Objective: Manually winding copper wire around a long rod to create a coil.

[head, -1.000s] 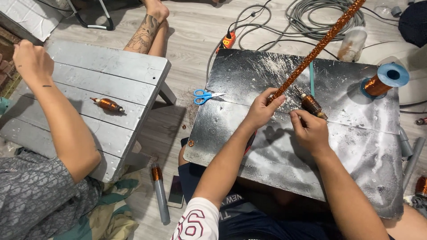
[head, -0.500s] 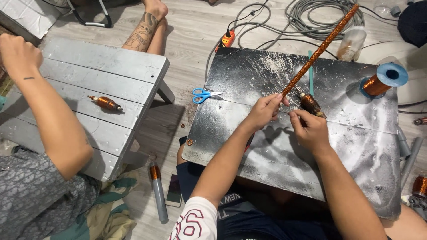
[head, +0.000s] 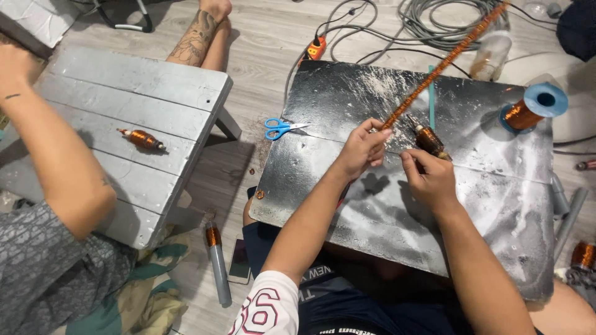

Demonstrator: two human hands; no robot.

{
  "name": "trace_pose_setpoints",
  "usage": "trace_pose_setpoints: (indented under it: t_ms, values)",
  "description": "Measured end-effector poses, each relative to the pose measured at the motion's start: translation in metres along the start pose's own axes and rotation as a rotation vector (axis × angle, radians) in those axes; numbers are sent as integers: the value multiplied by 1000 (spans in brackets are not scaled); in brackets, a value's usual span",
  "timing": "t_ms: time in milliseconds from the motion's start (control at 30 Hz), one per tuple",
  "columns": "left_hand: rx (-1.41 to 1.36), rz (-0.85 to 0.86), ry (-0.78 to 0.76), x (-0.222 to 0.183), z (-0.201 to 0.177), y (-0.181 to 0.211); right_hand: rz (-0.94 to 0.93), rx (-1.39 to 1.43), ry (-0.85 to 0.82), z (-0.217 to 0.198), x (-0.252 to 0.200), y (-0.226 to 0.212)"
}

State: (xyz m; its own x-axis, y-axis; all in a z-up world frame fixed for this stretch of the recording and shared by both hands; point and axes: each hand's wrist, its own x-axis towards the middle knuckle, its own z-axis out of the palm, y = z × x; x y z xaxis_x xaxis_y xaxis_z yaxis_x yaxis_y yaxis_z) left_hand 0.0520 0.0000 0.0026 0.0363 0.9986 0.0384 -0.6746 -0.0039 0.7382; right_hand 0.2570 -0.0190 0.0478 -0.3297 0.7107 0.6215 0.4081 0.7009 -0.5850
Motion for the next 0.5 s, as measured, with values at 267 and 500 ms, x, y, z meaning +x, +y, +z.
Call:
trace_pose_setpoints:
  t_ms: [267, 500]
  values:
    - [150, -8, 21, -7, 0, 1, -12, 0, 37, 2, 4, -1]
    - [306, 32, 56, -12, 16, 12, -3, 35, 65, -2, 3, 6]
